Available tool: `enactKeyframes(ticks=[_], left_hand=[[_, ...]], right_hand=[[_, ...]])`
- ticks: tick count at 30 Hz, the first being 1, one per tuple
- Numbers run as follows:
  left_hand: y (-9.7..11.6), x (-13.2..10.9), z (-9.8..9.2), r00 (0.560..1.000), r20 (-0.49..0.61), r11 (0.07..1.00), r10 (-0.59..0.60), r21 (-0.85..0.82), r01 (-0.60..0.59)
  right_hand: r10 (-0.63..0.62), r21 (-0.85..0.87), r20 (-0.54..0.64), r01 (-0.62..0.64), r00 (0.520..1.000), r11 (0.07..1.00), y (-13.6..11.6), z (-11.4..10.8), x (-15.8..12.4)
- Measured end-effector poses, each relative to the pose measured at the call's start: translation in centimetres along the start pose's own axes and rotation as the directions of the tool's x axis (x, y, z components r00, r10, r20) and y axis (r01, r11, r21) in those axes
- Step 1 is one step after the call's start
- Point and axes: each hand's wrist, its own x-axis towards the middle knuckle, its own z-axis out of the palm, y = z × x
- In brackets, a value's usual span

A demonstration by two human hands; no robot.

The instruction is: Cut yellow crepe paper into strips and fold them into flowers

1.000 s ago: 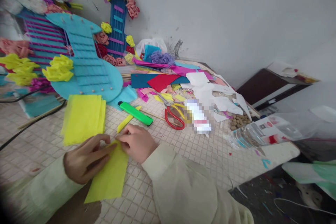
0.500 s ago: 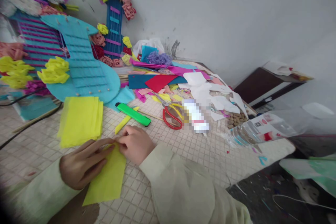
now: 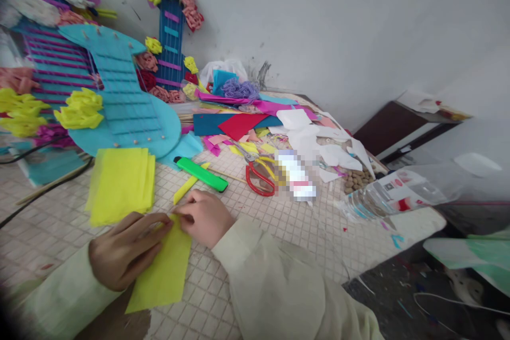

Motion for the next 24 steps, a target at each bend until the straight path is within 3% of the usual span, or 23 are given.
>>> enactKeyframes(ticks=[14,24], left_hand=[[0.61,0.3,-0.17,1.0,-0.001,0.996,0.002,0.086,-0.002],[0.51,0.0,0.07,1.0,-0.002,0.998,-0.002,0.059,0.002]], right_hand=[[0.003,0.019,-0.023,-0.002,1.0,1.0,0.05,-0.01,-0.08],[-0.016,0.033,-0.061,0.018,0.998,0.999,0.02,-0.02,-0.12]])
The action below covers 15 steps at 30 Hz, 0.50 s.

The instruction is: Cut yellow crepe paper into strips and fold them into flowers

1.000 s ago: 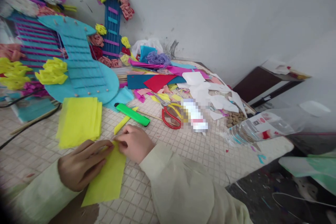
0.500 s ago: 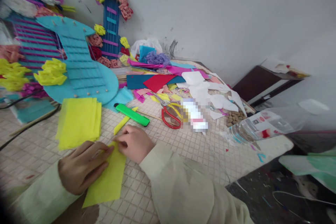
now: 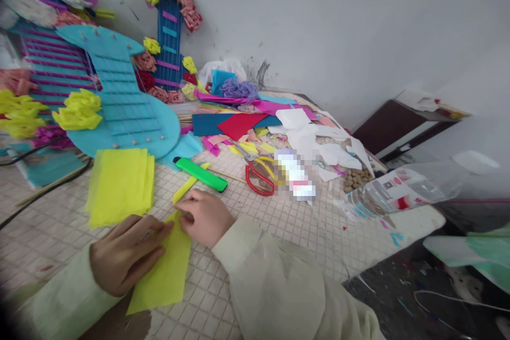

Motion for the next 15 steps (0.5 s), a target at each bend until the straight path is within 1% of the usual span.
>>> enactKeyframes(ticks=[7,15], left_hand=[[0.56,0.32,-0.59,1.0,-0.011,0.986,0.001,0.164,0.001],[0.7,0.28,-0.83,1.0,0.001,0.97,-0.02,0.244,0.019]], right_hand=[[-0.001,-0.013,-0.001,0.001,1.0,1.0,0.01,-0.02,0.03],[0.017,-0.002,0.0,-0.017,1.0,1.0,-0.02,-0.05,0.08]])
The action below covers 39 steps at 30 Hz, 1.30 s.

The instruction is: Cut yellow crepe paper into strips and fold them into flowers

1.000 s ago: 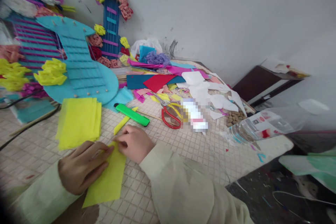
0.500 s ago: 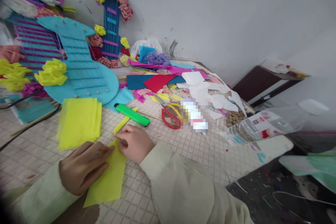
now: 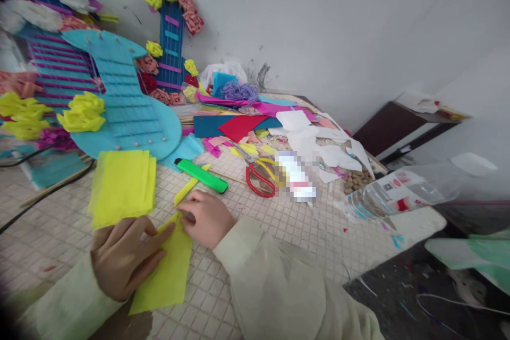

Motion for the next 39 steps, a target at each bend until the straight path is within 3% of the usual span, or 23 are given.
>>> enactKeyframes(ticks=[5,13,19,22,26,28,31,35,37,39], left_hand=[[-0.1,0.1,0.1,0.999,-0.018,0.998,-0.039,-0.044,0.038],[-1.4,0.4,1.9,0.987,-0.059,0.938,-0.147,-0.326,0.12],[-1.9,0.6,1.8,0.966,-0.035,0.777,-0.256,-0.601,0.185],[-1.4,0.6,1.1,0.922,0.088,0.625,-0.376,-0.711,0.323],[-0.7,1.2,-0.1,0.84,0.299,0.293,-0.452,-0.84,0.457],[-0.8,1.6,-0.6,0.818,0.346,0.186,-0.46,-0.863,0.47],[-1.5,1.9,-1.0,0.775,0.393,0.071,-0.494,-0.871,0.487],[-2.5,1.6,-0.9,0.747,0.486,-0.18,-0.454,-0.871,0.457],[-2.4,1.5,-0.8,0.738,0.489,-0.236,-0.465,-0.872,0.43],[-1.9,1.5,-0.7,0.705,0.47,-0.215,-0.531,-0.88,0.424]], right_hand=[[0.003,0.012,0.014,-0.003,1.0,1.0,0.0,-0.1,0.0],[0.008,0.032,0.039,-0.009,0.999,0.999,-0.3,-0.2,0.4],[0.022,0.148,0.037,-0.027,0.999,0.989,-0.4,-0.5,0.6],[0.077,0.293,0.055,-0.09,0.996,0.952,-0.6,-1.4,0.5],[0.24,0.555,0.027,-0.215,0.97,0.804,-0.8,-3.1,0.7],[0.355,0.678,-0.032,-0.241,0.934,0.695,-0.8,-3.6,0.9],[0.532,0.851,-0.038,-0.251,0.846,0.46,-0.6,-3.8,1.3],[0.643,0.953,0.094,-0.256,0.76,0.163,-0.2,-3.3,1.5],[0.651,0.956,0.133,-0.271,0.747,0.116,-0.3,-3.0,1.4],[0.647,0.952,0.16,-0.29,0.746,0.098,-0.7,-2.7,1.3]])
